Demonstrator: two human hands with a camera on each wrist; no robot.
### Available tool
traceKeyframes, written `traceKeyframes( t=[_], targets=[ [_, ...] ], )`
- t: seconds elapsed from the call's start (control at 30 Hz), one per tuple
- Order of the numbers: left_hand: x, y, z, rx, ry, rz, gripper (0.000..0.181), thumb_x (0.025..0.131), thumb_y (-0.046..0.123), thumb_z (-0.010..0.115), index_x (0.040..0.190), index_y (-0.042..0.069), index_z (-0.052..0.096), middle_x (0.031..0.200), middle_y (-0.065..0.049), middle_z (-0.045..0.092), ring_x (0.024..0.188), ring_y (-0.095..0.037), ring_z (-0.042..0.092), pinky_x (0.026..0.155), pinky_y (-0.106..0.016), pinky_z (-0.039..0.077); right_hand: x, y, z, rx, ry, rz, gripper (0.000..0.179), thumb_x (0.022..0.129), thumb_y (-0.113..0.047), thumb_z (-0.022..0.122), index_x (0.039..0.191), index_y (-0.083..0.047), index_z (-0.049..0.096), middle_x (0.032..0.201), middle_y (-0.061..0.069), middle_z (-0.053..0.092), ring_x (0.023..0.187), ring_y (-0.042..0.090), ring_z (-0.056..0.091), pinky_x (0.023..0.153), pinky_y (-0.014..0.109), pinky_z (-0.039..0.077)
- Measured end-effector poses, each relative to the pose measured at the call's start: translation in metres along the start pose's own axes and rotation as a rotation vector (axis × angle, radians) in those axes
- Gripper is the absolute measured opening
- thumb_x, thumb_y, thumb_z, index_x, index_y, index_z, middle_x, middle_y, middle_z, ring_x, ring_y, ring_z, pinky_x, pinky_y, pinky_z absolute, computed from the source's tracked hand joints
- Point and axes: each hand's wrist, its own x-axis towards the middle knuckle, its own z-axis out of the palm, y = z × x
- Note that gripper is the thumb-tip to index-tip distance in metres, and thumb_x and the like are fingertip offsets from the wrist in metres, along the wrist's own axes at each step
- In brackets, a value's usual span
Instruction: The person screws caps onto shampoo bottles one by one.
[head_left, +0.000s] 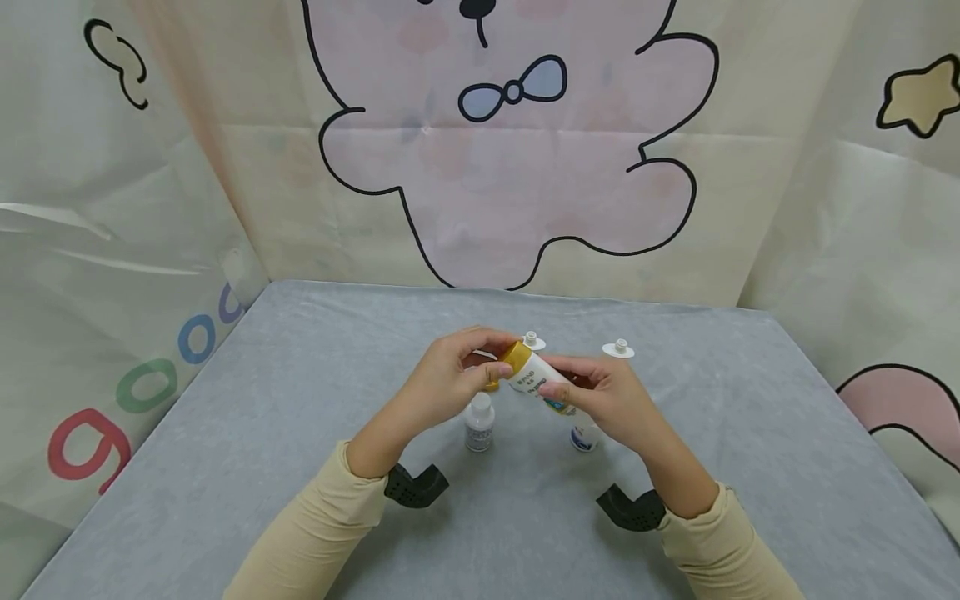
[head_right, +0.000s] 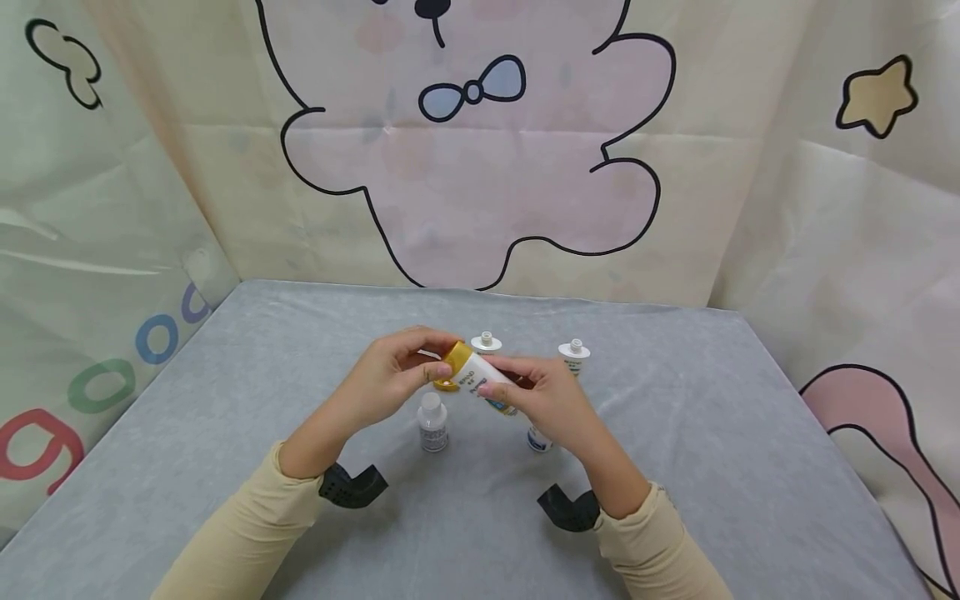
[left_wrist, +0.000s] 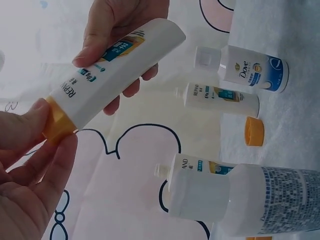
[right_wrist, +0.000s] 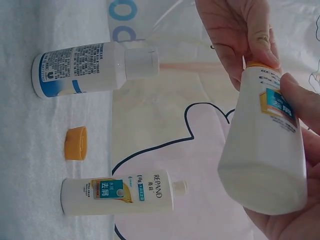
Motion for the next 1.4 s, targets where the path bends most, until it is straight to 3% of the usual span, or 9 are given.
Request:
traceKeyframes(
  t=[0.2,0.33,0.57,0.87,1.13,1.23,1.4],
  targets=[
    [0.001,0.001,-0.001,-0.057,0.005,-0.070,0.034,0.093,0.013,0.069,0.126,0.007,0.065,0.118,-0.010,0.069,0.091,-0.019,0.072,0.077,-0.028,0.061,0.000,-0.002,0.001,0.016,0.024,0.013,0.036,0.092,-0.016,0.072,0.124,0.000,0.068,0.111,0.020,0.071,0.084,0.009,0.067,0.073,0.025,0.057],
    [0.001,0.001,0.000,-0.037,0.031,-0.073,0.032,0.092,0.012,0.071,0.124,0.007,0.067,0.114,-0.010,0.070,0.086,-0.017,0.071,0.075,-0.027,0.061,0.001,-0.001,0.003,0.023,0.029,-0.002,0.035,0.092,-0.014,0.072,0.123,0.000,0.068,0.111,0.020,0.071,0.084,0.009,0.067,0.073,0.025,0.058],
    [-0.001,0.000,0.004,0.024,0.085,-0.003,0.029,0.092,0.012,0.070,0.121,0.007,0.069,0.113,-0.008,0.070,0.094,-0.020,0.069,0.074,-0.024,0.060,0.001,0.002,0.004,0.041,0.039,-0.049,0.033,0.093,-0.012,0.069,0.123,0.004,0.067,0.111,0.023,0.071,0.083,0.006,0.068,0.072,0.024,0.058],
    [-0.003,0.000,0.003,0.035,0.072,0.144,0.029,0.092,0.008,0.070,0.120,0.003,0.069,0.116,-0.009,0.070,0.106,-0.021,0.067,0.087,-0.029,0.059,0.000,0.003,-0.002,0.079,-0.024,-0.040,0.034,0.095,-0.011,0.067,0.125,0.005,0.065,0.103,-0.017,0.072,0.090,0.008,0.069,0.076,0.026,0.058],
    [-0.004,-0.002,0.002,0.022,0.030,0.198,0.029,0.092,0.005,0.068,0.121,0.000,0.067,0.117,-0.012,0.070,0.100,-0.021,0.068,0.087,-0.027,0.059,-0.001,0.003,-0.007,0.114,-0.084,-0.054,0.032,0.097,-0.009,0.063,0.122,0.010,0.064,0.100,-0.016,0.073,0.085,0.009,0.069,0.073,0.028,0.058],
    [-0.002,-0.003,0.003,-0.018,0.039,0.146,0.030,0.093,0.009,0.069,0.122,0.001,0.068,0.115,-0.013,0.070,0.088,-0.018,0.069,0.077,-0.028,0.060,-0.001,0.002,-0.006,0.152,-0.073,-0.031,0.034,0.098,-0.011,0.062,0.123,0.013,0.062,0.098,-0.014,0.074,0.084,0.010,0.069,0.070,0.029,0.058],
    [0.002,-0.005,0.006,-0.133,0.075,-0.018,0.033,0.094,0.018,0.070,0.125,0.009,0.069,0.115,-0.010,0.072,0.082,-0.017,0.069,0.070,-0.027,0.059,0.002,0.002,-0.001,0.206,-0.020,0.041,0.038,0.099,-0.014,0.061,0.128,0.011,0.060,0.104,-0.015,0.073,0.093,0.010,0.067,0.077,0.029,0.057]
  ],
)
